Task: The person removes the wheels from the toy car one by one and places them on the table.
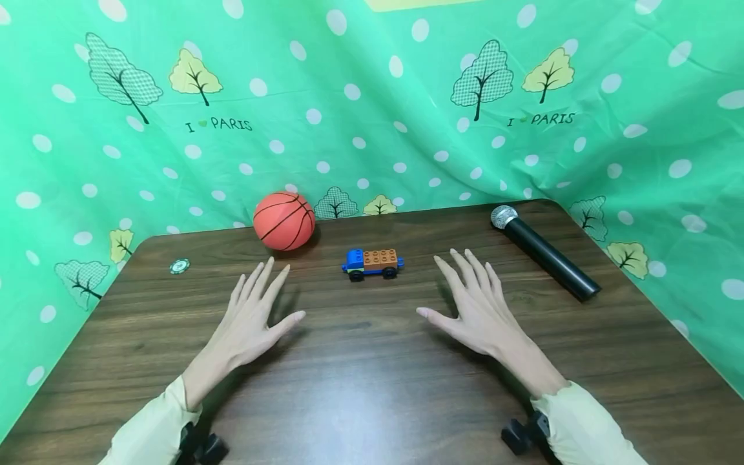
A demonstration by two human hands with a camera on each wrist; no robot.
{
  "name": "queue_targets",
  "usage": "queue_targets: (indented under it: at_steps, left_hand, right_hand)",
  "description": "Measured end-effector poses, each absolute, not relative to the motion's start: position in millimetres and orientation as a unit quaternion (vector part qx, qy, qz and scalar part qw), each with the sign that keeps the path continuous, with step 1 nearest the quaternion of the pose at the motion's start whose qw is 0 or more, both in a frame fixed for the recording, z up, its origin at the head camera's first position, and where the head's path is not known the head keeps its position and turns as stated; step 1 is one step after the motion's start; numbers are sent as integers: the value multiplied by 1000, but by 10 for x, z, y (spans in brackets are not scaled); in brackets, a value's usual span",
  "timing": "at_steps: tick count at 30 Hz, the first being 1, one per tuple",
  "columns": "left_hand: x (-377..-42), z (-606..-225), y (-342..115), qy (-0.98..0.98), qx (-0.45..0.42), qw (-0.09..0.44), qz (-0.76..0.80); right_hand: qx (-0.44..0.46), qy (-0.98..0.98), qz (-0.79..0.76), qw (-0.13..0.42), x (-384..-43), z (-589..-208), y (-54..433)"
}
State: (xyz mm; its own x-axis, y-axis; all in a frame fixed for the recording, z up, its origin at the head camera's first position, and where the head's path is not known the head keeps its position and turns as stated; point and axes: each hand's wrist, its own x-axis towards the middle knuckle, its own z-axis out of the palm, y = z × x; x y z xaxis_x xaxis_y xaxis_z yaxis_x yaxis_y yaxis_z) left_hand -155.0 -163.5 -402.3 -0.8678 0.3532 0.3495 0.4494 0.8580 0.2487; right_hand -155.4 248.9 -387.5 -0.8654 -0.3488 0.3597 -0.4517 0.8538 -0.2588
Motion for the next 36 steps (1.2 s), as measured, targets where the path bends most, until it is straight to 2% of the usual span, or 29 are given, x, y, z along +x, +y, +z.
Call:
queue_targets:
  at_steps: [8,15,28,36]
  left_hand:
    - [-1763,-4035,-1428,-932,-196,107,-285]
    - [-1929,-4077,-1233,-896,-192,61,-395]
    - [-2215,-4135,-919,-850,-208,66,-480]
    - [-2310,-4154,-772,-840,-235,74,-484]
  right_hand:
    - [205,-928,291,113,-1837,-3996,2356]
    - [212,-906,345,121,-2034,-4080,2232]
    - [229,-868,410,160,-2277,-4143,1982]
    - [235,-871,408,139,-2343,-4146,1908]
